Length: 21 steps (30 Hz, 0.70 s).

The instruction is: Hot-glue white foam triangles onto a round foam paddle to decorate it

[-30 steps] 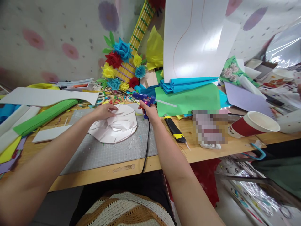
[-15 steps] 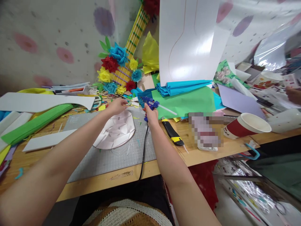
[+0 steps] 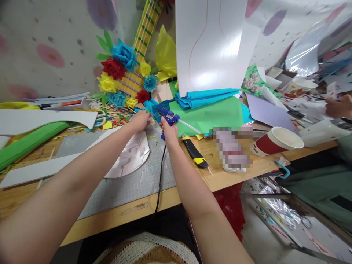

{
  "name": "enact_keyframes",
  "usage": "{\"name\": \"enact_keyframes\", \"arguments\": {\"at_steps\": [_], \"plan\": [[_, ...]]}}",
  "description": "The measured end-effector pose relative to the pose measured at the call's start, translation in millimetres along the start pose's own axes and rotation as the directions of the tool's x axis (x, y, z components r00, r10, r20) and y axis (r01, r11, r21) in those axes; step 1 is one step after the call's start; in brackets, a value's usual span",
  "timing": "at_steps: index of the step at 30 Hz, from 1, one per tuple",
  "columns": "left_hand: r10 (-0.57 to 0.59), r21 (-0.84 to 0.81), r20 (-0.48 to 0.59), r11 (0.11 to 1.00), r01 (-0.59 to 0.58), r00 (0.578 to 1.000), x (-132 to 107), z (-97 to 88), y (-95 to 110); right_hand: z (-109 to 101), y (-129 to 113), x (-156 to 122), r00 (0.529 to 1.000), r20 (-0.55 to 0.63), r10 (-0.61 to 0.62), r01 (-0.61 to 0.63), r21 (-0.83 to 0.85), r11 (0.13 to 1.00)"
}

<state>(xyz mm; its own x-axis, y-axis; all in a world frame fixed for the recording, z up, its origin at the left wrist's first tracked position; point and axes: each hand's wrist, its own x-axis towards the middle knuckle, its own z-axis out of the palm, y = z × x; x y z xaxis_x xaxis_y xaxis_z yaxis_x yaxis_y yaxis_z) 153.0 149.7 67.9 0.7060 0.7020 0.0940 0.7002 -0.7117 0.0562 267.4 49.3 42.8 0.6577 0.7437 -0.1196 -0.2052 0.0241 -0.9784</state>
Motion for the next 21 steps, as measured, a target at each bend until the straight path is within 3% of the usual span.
{"name": "enact_keyframes", "arguments": {"at_steps": [3,5,7,9,11,13,17,21], "plan": [[-0.046,-0.167,-0.104,0.985,0.028,0.994,-9.0,-5.0,-3.0,0.0,0.1,0.1,1.000,0.007,-0.019,0.019,0.000,1.000],[-0.182,-0.428,-0.147,0.898,0.103,0.972,-16.5,-8.0,-5.9,0.1,-0.6,-0.5,0.999,0.010,-0.031,0.031,0.001,1.000],[-0.374,-0.741,-0.084,0.643,0.193,0.924,-26.7,-11.7,-9.1,0.3,-1.8,-1.8,0.999,0.017,-0.031,0.031,0.011,0.999],[-0.503,-0.936,0.076,0.261,0.235,0.861,-40.7,-17.1,-12.5,0.9,-2.7,-3.4,0.999,0.033,-0.021,0.020,0.025,0.999],[-0.538,-0.971,0.228,-0.065,0.230,0.811,-57.0,-24.2,-16.3,1.7,-2.5,-4.9,0.998,0.054,-0.012,0.011,0.028,1.000],[-0.552,-0.946,0.316,-0.250,0.208,0.771,-72.7,-32.4,-20.8,2.8,-1.0,-5.7,0.998,0.068,-0.002,0.001,0.013,1.000],[-0.617,-0.910,0.361,-0.395,0.121,0.700,-93.7,-45.3,-29.2,3.7,3.0,-5.9,0.991,0.130,-0.016,0.017,-0.005,1.000],[-0.665,-0.929,0.309,-0.364,0.066,0.679,-106.1,-46.1,-30.2,1.9,2.5,-10.7,0.935,0.345,-0.079,0.095,-0.027,0.995]]}}
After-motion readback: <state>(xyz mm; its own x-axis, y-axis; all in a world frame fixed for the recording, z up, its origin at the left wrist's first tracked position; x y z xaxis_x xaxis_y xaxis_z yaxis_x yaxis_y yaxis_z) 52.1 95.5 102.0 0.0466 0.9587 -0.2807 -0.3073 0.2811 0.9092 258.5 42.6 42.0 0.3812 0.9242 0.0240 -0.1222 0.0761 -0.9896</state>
